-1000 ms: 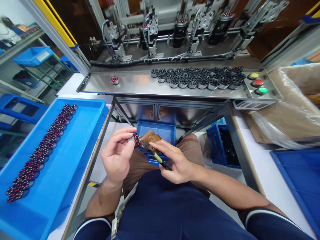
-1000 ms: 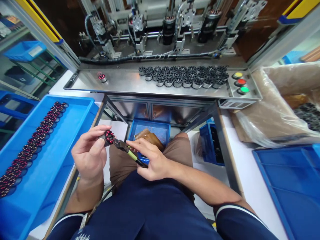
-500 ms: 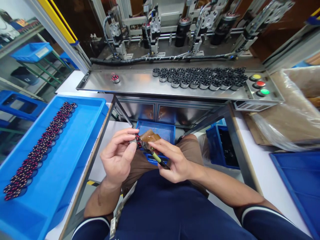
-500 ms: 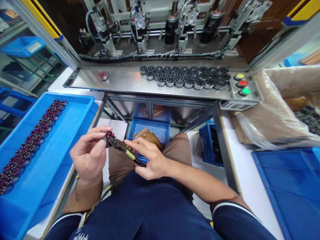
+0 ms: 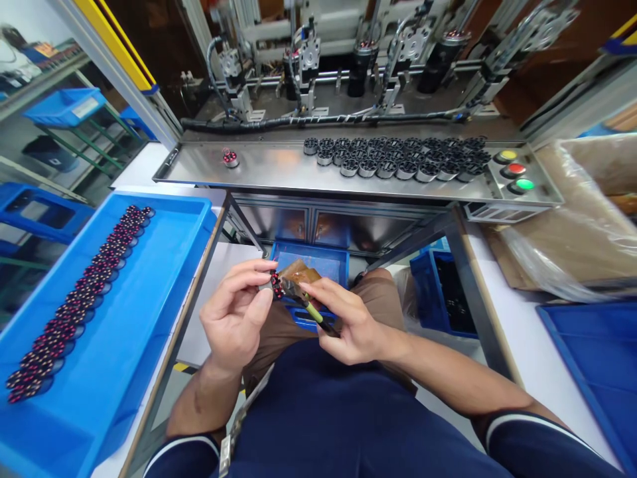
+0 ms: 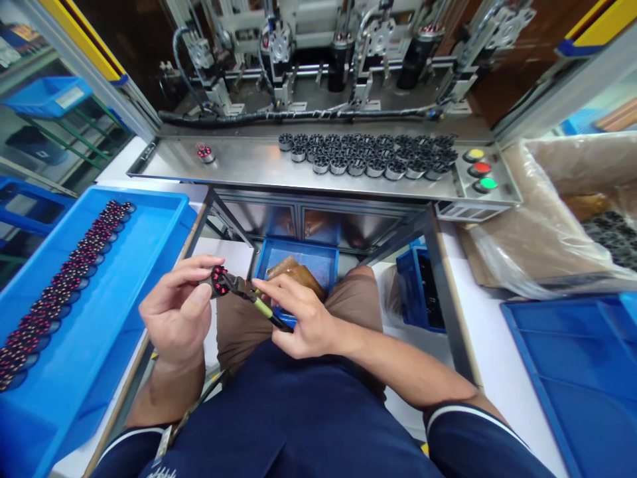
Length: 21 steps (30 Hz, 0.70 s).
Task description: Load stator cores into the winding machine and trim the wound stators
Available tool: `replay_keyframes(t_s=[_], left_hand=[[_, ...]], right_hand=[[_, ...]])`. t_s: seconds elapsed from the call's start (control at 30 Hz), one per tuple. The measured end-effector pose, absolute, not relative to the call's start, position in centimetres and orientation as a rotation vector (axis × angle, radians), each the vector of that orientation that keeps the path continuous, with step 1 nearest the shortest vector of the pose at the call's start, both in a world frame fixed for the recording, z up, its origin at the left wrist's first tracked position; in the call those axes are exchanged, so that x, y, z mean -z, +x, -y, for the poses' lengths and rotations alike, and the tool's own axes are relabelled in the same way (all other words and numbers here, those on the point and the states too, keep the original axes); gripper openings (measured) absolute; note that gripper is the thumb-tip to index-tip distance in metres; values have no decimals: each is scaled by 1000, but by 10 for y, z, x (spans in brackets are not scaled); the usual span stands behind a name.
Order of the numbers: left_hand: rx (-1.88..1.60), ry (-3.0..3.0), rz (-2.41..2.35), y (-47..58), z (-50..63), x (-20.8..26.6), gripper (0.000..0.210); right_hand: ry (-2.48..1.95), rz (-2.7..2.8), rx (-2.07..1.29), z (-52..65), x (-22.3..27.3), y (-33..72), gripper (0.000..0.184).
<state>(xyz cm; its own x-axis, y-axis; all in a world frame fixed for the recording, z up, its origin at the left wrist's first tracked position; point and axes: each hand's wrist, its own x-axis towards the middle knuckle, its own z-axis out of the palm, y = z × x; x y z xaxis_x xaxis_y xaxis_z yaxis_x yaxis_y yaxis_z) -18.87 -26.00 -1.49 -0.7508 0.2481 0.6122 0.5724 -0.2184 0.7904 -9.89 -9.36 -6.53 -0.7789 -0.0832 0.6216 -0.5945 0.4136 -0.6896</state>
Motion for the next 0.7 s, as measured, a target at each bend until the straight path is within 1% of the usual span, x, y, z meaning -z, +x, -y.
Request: replay_keyframes(t_s=[0.1,0.33,0.53,0.6,0.63,0.7], left_hand=[[2065,-988,1798,-188,261,15,20],[2025,-995,1844,-183,263,13,16],[1967,-1035,1875,-185,262,14,17],[1929,-1079,1849,-187,263,15,22],[1910,-1092,1834,-189,263,16,28],[1879,-1104,1818,-192,266,17,49]], right_hand=[[578,2166,-1377,95,63,-100,78],[596,2131,-1365,99,61,-104,74],[502,2121,-1346,100,62,-102,71],[410,2154,-1390,97,60,-101,68],[354,2174,-1417,95,59,-100,67],[250,2208,-1477,90,57,-98,64]])
